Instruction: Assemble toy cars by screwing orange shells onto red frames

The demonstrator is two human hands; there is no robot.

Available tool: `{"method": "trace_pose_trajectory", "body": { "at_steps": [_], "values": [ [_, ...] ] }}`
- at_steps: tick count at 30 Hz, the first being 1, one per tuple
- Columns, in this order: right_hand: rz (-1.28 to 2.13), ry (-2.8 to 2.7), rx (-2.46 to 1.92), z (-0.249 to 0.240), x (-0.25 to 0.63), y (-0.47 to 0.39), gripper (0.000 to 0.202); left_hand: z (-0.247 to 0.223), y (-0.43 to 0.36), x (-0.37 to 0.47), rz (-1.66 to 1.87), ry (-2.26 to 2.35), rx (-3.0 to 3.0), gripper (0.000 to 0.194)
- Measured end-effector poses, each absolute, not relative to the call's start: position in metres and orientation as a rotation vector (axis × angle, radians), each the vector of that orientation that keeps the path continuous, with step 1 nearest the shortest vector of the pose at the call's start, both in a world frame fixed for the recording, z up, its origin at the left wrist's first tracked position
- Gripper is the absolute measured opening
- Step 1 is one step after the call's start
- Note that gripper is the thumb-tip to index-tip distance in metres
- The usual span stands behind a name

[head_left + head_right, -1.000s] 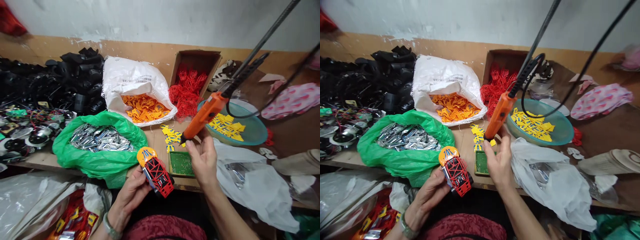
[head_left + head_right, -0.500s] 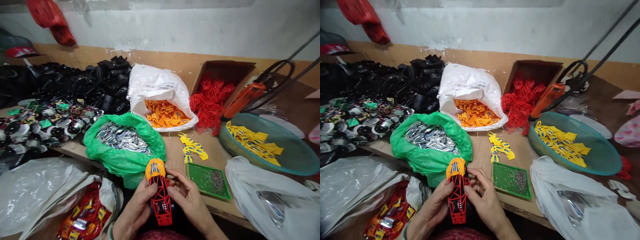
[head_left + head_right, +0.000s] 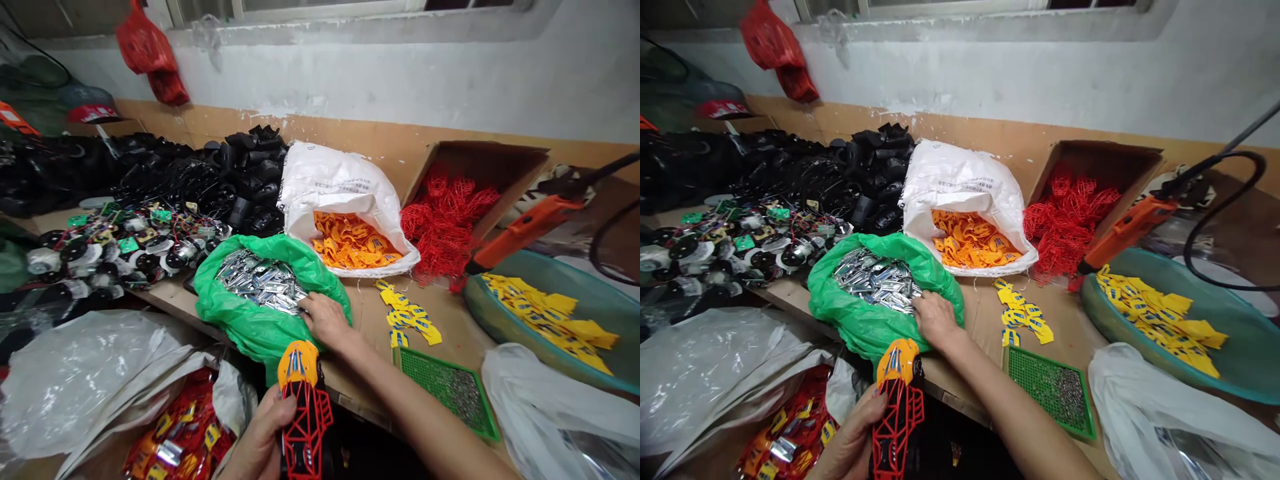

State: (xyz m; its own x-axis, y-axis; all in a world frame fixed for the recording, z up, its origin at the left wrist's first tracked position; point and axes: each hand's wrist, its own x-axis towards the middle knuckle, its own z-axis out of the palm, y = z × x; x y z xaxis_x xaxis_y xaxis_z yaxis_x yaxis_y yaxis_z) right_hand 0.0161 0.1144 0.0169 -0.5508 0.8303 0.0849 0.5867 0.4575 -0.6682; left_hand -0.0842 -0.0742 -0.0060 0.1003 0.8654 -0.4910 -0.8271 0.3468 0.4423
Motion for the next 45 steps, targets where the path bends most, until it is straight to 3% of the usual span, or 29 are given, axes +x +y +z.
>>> {"method": "trace_pose_trajectory", "body": {
  "at_steps": [7, 14, 17, 31, 41, 45],
  "values": [
    [1.015, -2.018, -1.117, 0.011, 0.027, 0.111, 0.007, -0.002, -0.069, -0.091, 1.340, 0.831, 0.061, 0.038],
    [1.595, -1.464, -1.003, 0.027, 0.066, 0.071, 0.037, 0.009, -0.056, -0.089, 1.370, 0.858, 0.151, 0.042],
    [1.846, -1.122, -0.971, 0.031, 0.078, 0.046, 0.039, 0.010, -0.050, -0.083, 1.357, 0.841, 0.211, 0.041],
    [1.558, -1.288, -1.025, 0.019, 0.106, -0.003, 0.036, 0.013, -0.043, -0.050, 1.334, 0.875, 0.390, 0.042],
    [1.817, -0.756, -1.066, 0.002, 0.109, -0.005, 0.040, 0.012, -0.041, -0.043, 1.254, 0.865, 0.366, 0.041],
    [1.537, -0.976, -1.092, 0.002, 0.109, -0.008, 0.030, 0.013, -0.041, -0.043, 1.271, 0.914, 0.331, 0.044]
  ]
}}
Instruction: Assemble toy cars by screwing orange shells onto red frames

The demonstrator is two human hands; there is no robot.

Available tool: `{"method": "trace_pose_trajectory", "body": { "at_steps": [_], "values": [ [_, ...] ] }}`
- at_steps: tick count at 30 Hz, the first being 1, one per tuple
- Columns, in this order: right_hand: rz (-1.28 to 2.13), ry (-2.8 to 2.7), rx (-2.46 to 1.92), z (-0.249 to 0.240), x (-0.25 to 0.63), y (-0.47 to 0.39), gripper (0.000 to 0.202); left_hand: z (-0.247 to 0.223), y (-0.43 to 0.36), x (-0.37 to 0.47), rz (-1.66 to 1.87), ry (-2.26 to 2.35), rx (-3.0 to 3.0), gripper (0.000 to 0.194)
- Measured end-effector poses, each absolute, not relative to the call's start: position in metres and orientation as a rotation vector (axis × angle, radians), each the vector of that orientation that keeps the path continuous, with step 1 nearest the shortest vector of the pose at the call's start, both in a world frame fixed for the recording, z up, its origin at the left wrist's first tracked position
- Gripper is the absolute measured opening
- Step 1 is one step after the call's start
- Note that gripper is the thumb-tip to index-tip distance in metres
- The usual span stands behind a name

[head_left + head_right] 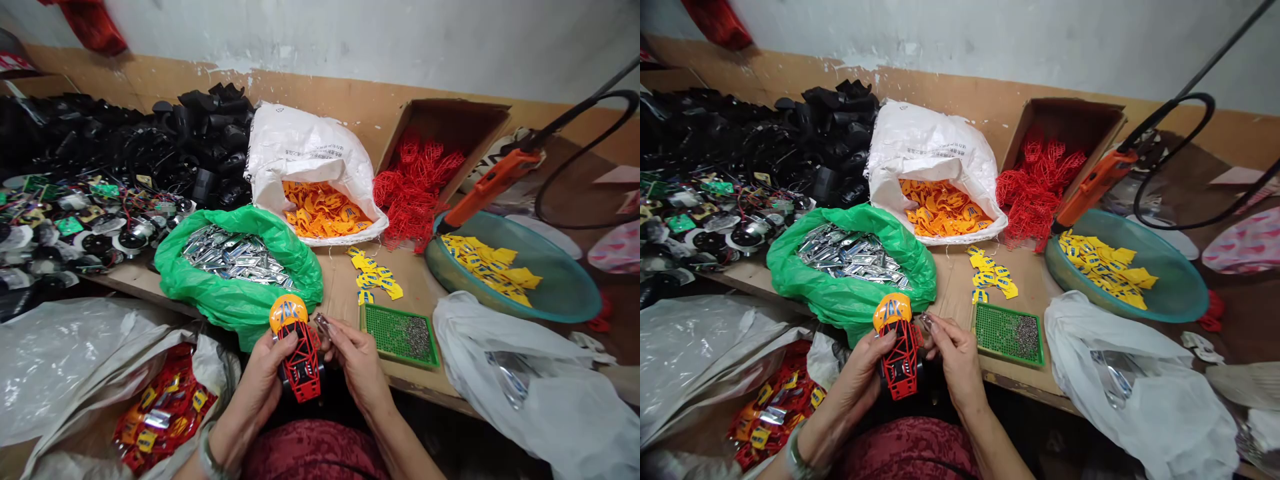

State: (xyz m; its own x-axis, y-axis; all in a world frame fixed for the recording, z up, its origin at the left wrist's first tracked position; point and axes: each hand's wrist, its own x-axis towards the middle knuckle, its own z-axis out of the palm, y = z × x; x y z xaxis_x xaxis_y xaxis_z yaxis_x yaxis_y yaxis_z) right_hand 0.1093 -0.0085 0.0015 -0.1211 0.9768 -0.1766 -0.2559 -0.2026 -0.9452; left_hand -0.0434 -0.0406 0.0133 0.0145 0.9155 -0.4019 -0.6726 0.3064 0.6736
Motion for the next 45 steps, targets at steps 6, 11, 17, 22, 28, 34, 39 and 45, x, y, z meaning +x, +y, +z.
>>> {"method": "trace_pose_trajectory", "body": {
  "at_steps": [6, 11, 17, 22, 28, 34, 39, 45],
  "values": [
    [1.011, -1.525, -1.057, 0.006, 0.110, -0.019, 0.028, 0.009, -0.042, -0.044, 1.307, 0.954, 0.259, 0.047],
    [0.783, -1.668, -1.035, 0.008, 0.107, -0.022, 0.031, 0.004, -0.043, -0.042, 1.308, 0.952, 0.254, 0.044],
    [0.778, -1.635, -1.035, 0.010, 0.103, -0.023, 0.029, 0.005, -0.044, -0.040, 1.262, 0.904, 0.282, 0.043],
    [0.926, -1.518, -1.099, 0.013, 0.101, -0.028, 0.027, 0.005, -0.045, -0.039, 1.278, 0.936, 0.353, 0.041],
    [1.039, -1.453, -1.126, 0.018, 0.102, -0.031, 0.028, 0.007, -0.045, -0.039, 1.288, 0.965, 0.410, 0.042],
    [1.088, -1.431, -1.120, 0.013, 0.100, -0.033, 0.030, 0.009, -0.043, -0.038, 1.277, 0.968, 0.406, 0.040],
    [1.144, -1.460, -1.067, 0.009, 0.102, -0.034, 0.033, 0.010, -0.043, -0.043, 1.262, 0.932, 0.366, 0.037],
    [1.252, -1.443, -0.985, 0.011, 0.106, -0.037, 0.035, 0.016, -0.041, -0.050, 1.173, 0.860, 0.350, 0.040]
  ]
}}
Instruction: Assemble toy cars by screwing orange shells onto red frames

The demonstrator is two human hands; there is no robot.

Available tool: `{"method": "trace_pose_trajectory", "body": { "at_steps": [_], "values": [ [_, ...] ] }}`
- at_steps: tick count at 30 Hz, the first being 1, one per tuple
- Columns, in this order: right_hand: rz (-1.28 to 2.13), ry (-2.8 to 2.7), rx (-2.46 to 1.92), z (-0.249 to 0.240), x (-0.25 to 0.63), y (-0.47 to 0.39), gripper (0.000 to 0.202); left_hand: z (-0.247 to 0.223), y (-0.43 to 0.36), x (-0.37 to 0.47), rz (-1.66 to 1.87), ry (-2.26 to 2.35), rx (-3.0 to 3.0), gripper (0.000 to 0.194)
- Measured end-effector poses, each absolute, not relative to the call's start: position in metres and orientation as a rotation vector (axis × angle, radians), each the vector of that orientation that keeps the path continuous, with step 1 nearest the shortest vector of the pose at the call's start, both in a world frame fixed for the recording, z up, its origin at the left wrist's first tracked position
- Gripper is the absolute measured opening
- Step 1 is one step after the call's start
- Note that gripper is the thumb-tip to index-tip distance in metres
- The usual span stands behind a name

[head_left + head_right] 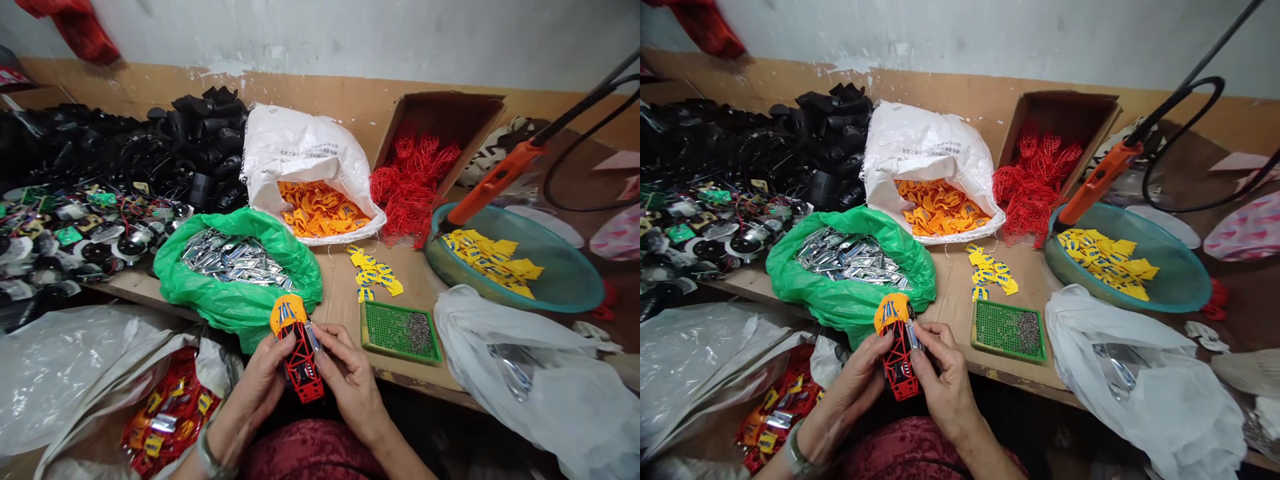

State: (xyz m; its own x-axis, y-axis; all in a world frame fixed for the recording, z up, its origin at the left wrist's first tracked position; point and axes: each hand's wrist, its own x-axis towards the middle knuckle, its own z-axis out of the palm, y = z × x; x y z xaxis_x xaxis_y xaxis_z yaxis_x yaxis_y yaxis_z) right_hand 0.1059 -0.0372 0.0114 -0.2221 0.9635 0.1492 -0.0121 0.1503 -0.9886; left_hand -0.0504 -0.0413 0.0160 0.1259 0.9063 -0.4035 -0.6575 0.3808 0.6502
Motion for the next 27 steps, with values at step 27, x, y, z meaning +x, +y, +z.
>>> {"method": "trace_pose_trajectory", "body": {
  "at_steps": [27],
  "values": [
    [0.874, -1.714, -0.967, 0.021, 0.124, -0.036, 0.048, 0.015, -0.034, -0.020, 1.278, 1.070, 0.646, 0.048]
  ]
}}
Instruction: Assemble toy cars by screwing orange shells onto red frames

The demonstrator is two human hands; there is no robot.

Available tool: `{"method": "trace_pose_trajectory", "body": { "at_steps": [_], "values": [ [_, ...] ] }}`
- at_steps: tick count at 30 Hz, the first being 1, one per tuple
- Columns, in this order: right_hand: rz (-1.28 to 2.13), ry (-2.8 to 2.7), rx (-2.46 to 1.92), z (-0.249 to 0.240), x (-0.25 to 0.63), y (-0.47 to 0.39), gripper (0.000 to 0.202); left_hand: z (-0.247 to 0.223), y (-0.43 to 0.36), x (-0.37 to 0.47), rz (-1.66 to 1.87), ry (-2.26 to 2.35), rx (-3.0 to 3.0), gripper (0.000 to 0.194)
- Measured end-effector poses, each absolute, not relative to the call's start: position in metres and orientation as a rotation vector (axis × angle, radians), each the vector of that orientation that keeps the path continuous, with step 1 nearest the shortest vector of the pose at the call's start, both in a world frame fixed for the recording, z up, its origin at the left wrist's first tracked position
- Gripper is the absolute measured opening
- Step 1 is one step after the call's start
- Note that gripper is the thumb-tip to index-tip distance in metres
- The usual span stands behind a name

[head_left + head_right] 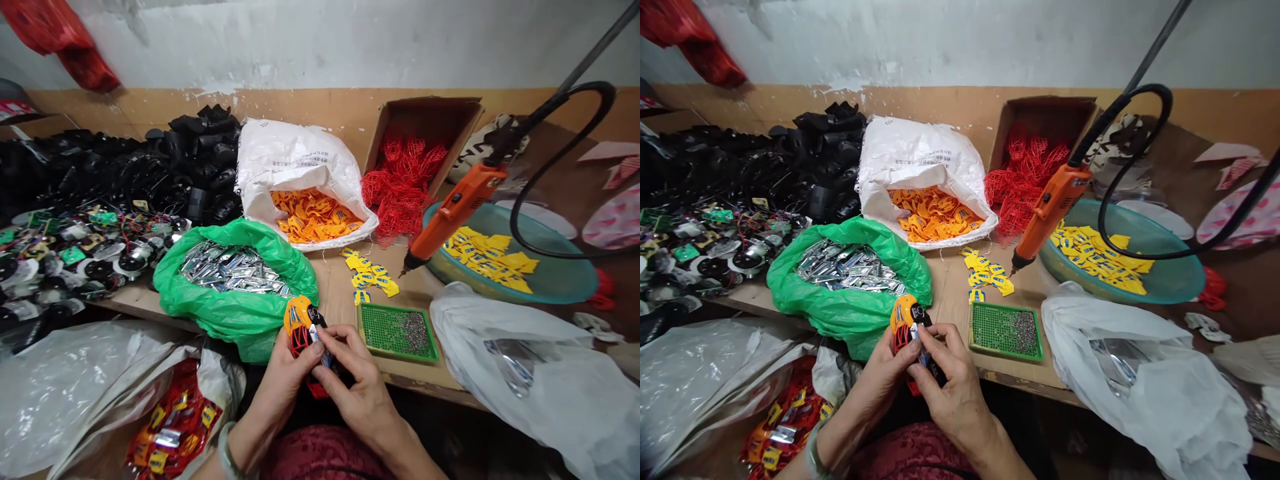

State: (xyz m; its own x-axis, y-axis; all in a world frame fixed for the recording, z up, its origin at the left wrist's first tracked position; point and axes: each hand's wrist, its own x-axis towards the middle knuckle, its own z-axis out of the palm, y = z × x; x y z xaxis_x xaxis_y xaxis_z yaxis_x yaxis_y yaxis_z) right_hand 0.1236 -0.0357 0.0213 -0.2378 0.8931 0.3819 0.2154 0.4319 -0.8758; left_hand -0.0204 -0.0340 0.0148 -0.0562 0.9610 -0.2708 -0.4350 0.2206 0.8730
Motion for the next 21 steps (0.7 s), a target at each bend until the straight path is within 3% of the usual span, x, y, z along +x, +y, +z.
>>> {"method": "trace_pose_trajectory", "body": {
  "at_steps": [7, 21],
  "values": [
    [0.780, -1.759, -0.955, 0.015, 0.126, -0.038, 0.052, 0.026, -0.036, -0.021, 1.303, 1.147, 0.682, 0.053],
    [0.947, -1.659, -0.956, 0.011, 0.125, -0.037, 0.047, 0.029, -0.036, -0.023, 1.284, 1.153, 0.691, 0.052]
  ]
}}
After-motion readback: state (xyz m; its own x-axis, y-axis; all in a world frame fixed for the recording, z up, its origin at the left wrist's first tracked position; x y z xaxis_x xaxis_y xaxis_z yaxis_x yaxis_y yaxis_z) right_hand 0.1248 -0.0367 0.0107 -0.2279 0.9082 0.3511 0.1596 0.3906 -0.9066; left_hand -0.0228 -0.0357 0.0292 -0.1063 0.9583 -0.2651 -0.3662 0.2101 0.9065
